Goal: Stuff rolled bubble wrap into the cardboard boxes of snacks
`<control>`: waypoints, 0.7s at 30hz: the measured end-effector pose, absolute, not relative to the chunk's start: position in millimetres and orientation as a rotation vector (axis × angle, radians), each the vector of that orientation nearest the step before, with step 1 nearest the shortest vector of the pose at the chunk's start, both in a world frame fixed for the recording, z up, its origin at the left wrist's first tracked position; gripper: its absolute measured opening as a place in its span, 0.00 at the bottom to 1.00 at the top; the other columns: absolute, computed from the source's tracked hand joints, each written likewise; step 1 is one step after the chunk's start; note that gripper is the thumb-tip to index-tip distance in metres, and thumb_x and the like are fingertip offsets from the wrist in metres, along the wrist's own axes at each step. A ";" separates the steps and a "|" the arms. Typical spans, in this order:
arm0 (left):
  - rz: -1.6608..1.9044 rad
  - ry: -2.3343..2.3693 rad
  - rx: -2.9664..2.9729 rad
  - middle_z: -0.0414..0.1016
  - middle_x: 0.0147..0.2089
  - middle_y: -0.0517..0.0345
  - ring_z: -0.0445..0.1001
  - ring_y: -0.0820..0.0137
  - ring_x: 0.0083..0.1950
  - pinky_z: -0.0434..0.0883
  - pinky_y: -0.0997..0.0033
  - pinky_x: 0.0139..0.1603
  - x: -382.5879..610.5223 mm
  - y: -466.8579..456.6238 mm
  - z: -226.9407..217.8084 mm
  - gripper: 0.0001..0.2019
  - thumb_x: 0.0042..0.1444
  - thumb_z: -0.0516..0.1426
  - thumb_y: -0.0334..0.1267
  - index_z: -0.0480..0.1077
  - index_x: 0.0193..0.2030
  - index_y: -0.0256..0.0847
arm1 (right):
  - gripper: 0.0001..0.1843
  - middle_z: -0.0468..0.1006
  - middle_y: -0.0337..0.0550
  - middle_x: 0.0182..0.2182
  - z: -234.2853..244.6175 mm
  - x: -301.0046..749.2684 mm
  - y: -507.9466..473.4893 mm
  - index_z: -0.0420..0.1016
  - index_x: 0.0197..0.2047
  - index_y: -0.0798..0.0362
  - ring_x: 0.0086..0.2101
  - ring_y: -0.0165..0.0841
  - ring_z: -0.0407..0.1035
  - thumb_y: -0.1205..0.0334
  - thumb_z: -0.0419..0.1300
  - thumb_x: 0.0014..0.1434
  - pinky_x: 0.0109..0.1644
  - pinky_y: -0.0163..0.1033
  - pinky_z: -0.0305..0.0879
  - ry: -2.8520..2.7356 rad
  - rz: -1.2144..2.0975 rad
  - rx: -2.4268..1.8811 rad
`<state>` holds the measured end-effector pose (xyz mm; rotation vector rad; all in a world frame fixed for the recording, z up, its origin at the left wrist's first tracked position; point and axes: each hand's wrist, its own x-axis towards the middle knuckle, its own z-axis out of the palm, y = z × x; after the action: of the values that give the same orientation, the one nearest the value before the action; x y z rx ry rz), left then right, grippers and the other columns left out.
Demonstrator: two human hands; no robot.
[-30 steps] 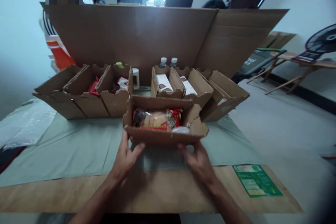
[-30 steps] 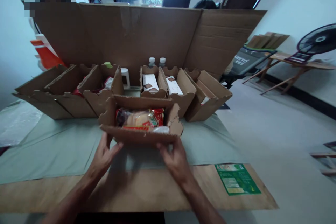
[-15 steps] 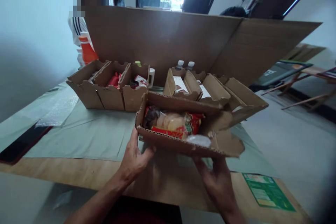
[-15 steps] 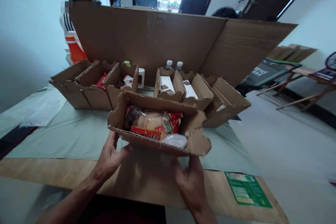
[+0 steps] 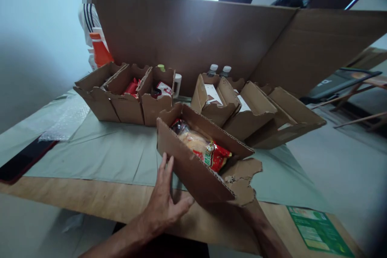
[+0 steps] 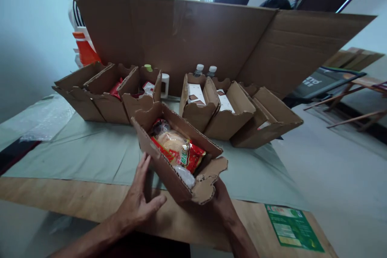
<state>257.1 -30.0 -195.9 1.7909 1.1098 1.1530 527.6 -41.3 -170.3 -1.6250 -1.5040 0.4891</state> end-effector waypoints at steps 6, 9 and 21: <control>1.044 0.979 2.034 0.28 0.83 0.35 0.36 0.34 0.81 0.51 0.24 0.74 280.6 14.0 -197.4 0.63 0.53 0.70 0.49 0.27 0.80 0.53 | 0.21 0.86 0.46 0.33 -166.4 509.9 -17.8 0.77 0.41 0.49 0.33 0.43 0.81 0.41 0.65 0.55 0.33 0.42 0.77 -1.354 0.744 -1.598; 1.095 0.975 2.089 0.28 0.83 0.34 0.37 0.35 0.82 0.53 0.25 0.74 284.5 23.5 -203.3 0.62 0.56 0.68 0.46 0.22 0.80 0.52 | 0.21 0.86 0.45 0.33 -173.0 502.2 -22.2 0.75 0.41 0.49 0.32 0.42 0.80 0.41 0.64 0.55 0.32 0.41 0.76 -1.314 0.683 -1.671; 1.168 0.971 1.962 0.51 0.80 0.40 0.53 0.44 0.79 0.58 0.40 0.76 266.2 69.1 -198.2 0.44 0.59 0.60 0.38 0.46 0.79 0.43 | 0.16 0.84 0.46 0.34 -164.2 488.7 13.6 0.77 0.44 0.51 0.31 0.38 0.77 0.48 0.57 0.63 0.33 0.41 0.74 -1.497 0.483 -1.644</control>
<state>266.2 69.1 -198.2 1.9615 0.9706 1.1675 488.7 13.6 -164.2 -1.6441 -1.4973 0.4829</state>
